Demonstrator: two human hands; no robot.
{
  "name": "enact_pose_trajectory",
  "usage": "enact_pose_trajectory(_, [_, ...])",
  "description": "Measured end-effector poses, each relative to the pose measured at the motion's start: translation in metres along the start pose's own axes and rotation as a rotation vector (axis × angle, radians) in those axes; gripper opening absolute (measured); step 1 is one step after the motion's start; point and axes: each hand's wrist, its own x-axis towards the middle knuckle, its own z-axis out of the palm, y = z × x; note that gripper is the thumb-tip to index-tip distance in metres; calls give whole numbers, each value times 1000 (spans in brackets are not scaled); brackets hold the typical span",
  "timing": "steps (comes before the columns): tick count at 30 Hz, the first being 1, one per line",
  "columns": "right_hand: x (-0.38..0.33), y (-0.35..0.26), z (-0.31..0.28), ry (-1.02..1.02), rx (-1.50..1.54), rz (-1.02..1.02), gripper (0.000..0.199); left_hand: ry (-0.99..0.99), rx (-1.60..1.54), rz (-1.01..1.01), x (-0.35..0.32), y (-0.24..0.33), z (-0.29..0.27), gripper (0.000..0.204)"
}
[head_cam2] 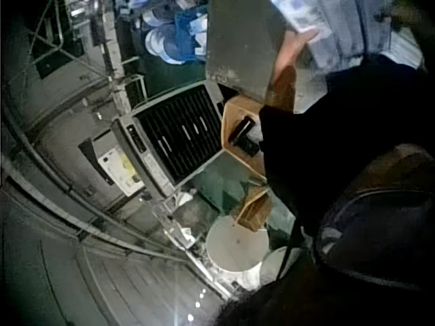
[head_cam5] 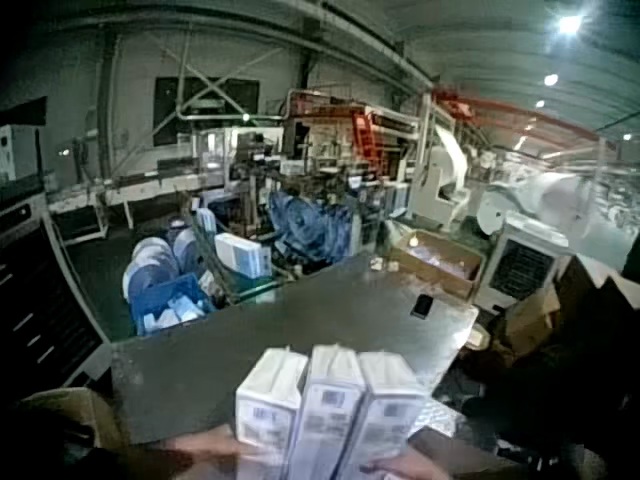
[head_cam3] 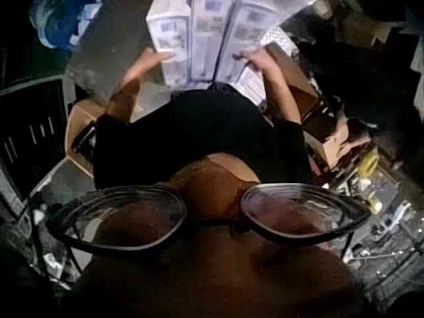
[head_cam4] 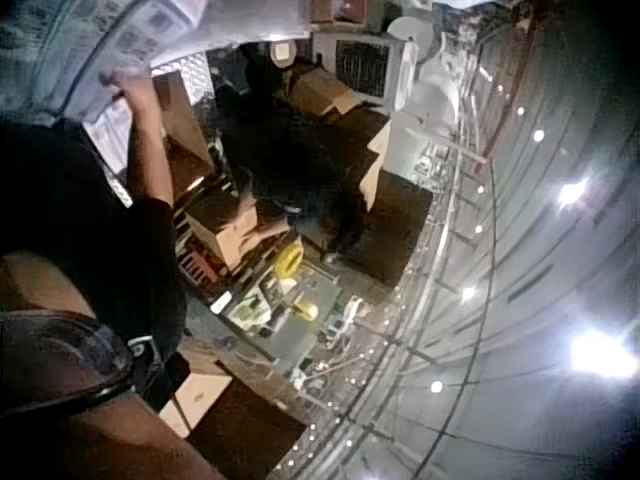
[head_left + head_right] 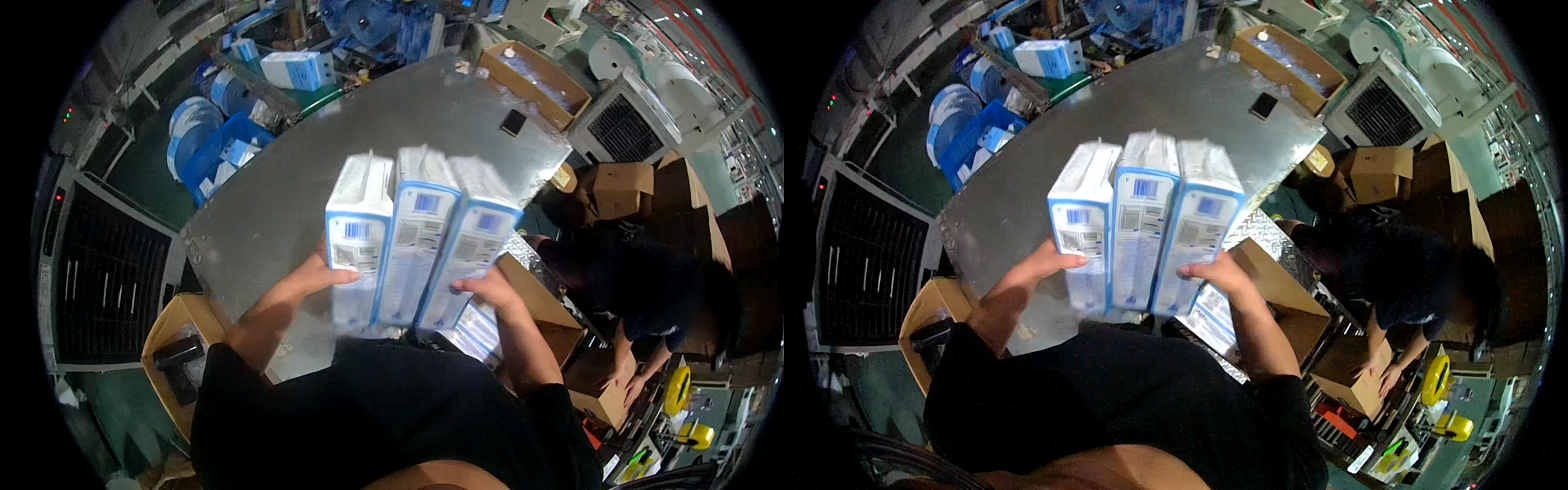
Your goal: The person packs product boxes into larger cardboard cartons, placing items inside, adding bubble wrap, and folding the carton flaps closed.
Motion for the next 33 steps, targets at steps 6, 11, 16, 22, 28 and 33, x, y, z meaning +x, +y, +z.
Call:
enact_pose_trajectory(6, [-165, -119, -66, 134, -584, -169, 78, -304, -490, -67, 42, -15, 141, 65])
enact_pose_trajectory(11, [-274, -116, -124, -12, -614, 3, 112, -417, 7, -61, -14, -46, 252, 70])
enact_pose_trajectory(16, [-253, 32, -166, 24, -965, 375, 102, -127, 304, -175, -50, -103, 223, 43])
enact_pose_trajectory(22, [-198, 116, -91, -57, -1655, 580, 129, 897, 372, 48, -121, -119, 120, 32])
enact_pose_trajectory(28, [-184, 173, -78, 41, -1492, 682, 130, 1764, 707, -112, -299, -222, -56, 32])
enact_pose_trajectory(33, [-182, 181, -66, 252, -1223, 37, 68, 1813, 498, -1505, -416, -313, -68, 30])
